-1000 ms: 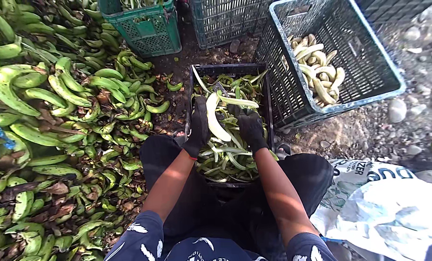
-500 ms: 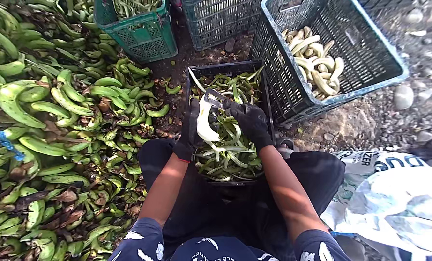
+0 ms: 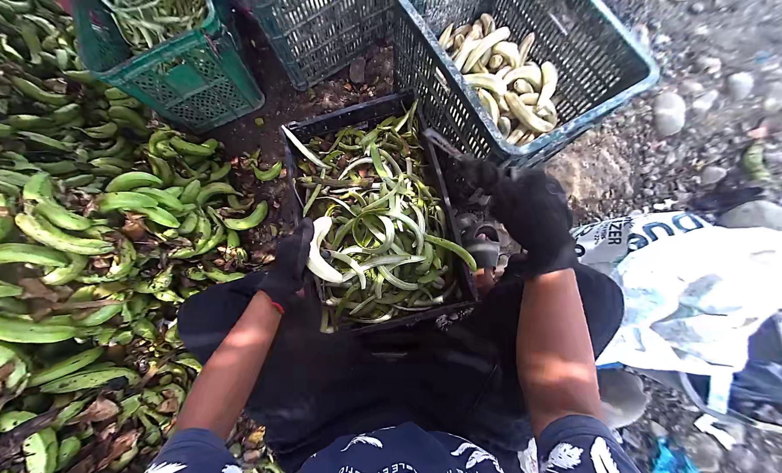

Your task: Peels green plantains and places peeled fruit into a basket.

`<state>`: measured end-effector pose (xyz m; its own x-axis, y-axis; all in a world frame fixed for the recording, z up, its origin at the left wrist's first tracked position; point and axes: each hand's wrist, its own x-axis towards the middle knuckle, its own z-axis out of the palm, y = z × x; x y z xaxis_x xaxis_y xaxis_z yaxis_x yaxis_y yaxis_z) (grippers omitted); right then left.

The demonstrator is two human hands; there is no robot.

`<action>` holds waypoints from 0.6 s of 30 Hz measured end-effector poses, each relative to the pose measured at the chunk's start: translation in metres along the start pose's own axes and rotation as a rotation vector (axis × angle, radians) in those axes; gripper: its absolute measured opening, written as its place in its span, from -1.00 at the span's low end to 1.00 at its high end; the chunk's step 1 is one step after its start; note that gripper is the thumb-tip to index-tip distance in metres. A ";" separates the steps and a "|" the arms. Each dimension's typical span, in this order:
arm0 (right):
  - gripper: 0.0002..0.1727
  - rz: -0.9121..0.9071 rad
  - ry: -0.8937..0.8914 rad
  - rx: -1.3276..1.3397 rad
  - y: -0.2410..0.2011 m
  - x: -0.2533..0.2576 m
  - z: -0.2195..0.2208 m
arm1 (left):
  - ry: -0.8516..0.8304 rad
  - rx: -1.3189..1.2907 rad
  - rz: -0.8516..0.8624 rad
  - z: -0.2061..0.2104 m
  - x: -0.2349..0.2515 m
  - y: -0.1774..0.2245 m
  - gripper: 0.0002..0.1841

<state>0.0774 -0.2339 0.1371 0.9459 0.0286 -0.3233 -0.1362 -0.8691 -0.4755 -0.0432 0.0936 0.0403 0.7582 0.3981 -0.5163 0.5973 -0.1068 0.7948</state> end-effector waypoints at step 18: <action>-0.42 0.138 0.484 0.578 0.105 -0.045 -0.047 | -0.472 1.350 0.178 0.240 -0.016 0.003 -0.36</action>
<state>0.0343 -0.3493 0.1402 0.9144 -0.3969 -0.0799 -0.2692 -0.4484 -0.8523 0.0086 -0.1323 -0.0258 0.7023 -0.0169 -0.7117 0.0710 -0.9931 0.0937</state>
